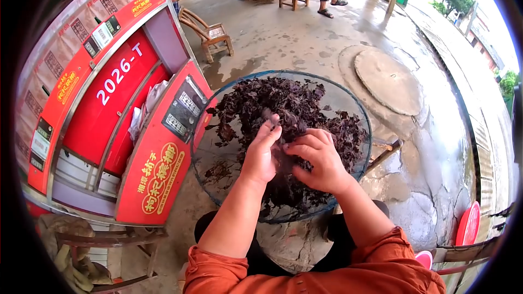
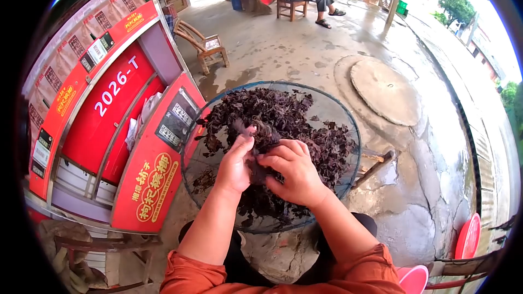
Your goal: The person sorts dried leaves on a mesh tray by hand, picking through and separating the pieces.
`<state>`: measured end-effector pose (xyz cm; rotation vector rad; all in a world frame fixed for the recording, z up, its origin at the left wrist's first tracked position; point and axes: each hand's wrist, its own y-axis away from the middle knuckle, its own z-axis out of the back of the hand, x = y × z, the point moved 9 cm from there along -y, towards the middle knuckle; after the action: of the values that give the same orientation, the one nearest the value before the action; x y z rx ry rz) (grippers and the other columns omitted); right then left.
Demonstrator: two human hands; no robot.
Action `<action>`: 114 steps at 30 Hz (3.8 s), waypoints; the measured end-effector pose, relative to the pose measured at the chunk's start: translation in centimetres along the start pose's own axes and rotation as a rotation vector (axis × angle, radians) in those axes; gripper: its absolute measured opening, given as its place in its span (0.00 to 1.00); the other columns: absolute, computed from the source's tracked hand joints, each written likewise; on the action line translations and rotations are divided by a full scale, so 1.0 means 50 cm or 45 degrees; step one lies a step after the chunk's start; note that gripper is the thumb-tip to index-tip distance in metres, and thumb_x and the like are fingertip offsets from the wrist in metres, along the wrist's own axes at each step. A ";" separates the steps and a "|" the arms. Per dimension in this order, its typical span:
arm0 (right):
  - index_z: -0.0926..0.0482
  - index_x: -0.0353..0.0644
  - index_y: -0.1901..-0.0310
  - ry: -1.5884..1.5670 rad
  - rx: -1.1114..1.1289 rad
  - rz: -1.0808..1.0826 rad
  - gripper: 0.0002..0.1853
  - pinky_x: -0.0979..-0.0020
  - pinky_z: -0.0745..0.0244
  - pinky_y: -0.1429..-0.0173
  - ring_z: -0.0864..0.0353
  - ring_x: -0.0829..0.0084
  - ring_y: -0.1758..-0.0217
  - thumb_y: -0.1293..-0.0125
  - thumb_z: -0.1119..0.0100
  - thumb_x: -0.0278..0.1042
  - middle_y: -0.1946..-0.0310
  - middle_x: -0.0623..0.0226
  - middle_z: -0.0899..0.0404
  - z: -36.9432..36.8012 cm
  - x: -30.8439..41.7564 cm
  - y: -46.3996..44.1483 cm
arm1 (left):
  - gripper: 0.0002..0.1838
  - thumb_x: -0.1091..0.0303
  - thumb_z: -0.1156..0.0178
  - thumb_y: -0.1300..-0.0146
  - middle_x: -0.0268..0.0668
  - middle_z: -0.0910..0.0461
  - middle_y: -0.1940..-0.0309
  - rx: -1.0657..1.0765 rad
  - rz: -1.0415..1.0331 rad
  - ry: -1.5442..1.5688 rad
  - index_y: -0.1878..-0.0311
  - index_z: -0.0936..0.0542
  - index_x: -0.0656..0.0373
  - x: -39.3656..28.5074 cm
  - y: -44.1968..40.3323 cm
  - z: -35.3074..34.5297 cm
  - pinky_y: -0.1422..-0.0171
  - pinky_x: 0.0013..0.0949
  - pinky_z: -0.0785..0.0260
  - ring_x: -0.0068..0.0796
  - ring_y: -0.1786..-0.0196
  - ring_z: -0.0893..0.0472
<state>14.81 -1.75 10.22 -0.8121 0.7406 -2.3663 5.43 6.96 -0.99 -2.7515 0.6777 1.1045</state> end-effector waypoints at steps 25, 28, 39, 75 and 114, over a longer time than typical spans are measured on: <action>0.22 0.41 0.56 -1.468 -0.438 -0.952 0.08 0.81 0.30 0.48 0.25 0.86 0.58 0.35 0.35 0.21 0.62 0.80 0.22 -0.037 -0.249 0.100 | 0.36 0.82 0.41 0.40 0.39 0.20 0.50 0.077 0.212 -0.386 0.27 0.37 0.56 0.016 0.023 -0.029 0.55 0.28 0.25 0.26 0.56 0.19; 0.22 0.43 0.57 -1.489 -0.467 -0.970 0.07 0.81 0.31 0.47 0.25 0.85 0.58 0.34 0.36 0.21 0.64 0.80 0.23 -0.032 -0.264 0.104 | 0.32 0.82 0.47 0.40 0.44 0.20 0.60 -0.013 0.182 -0.369 0.29 0.33 0.59 -0.002 0.012 0.011 0.61 0.32 0.26 0.28 0.67 0.24; 0.22 0.41 0.57 -1.210 -0.184 -0.856 0.06 0.81 0.30 0.50 0.26 0.86 0.58 0.33 0.36 0.22 0.62 0.80 0.22 -0.065 -0.212 0.092 | 0.18 0.82 0.42 0.39 0.33 0.20 0.61 0.073 0.023 -0.597 0.46 0.19 0.60 -0.054 0.041 -0.037 0.67 0.22 0.31 0.18 0.71 0.24; 0.17 0.40 0.57 -0.589 0.128 -0.491 0.07 0.73 0.25 0.53 0.21 0.75 0.60 0.37 0.36 0.22 0.65 0.69 0.19 0.006 -0.147 0.042 | 0.07 0.67 0.32 0.39 0.36 0.19 0.68 0.223 -0.405 -1.649 0.63 0.18 0.60 -0.051 0.056 -0.091 0.61 0.32 0.29 0.32 0.67 0.20; 0.19 0.38 0.57 -1.125 0.079 -0.894 0.06 0.79 0.26 0.60 0.24 0.86 0.66 0.29 0.37 0.32 0.68 0.77 0.19 -0.081 -0.191 0.092 | 0.07 0.68 0.35 0.33 0.29 0.17 0.64 0.177 -0.209 -1.369 0.59 0.17 0.62 -0.028 0.043 -0.060 0.50 0.26 0.30 0.17 0.58 0.23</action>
<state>19.96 2.24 0.97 -2.1354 -0.0131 -2.1526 5.51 4.80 2.32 -1.6374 0.3215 2.0553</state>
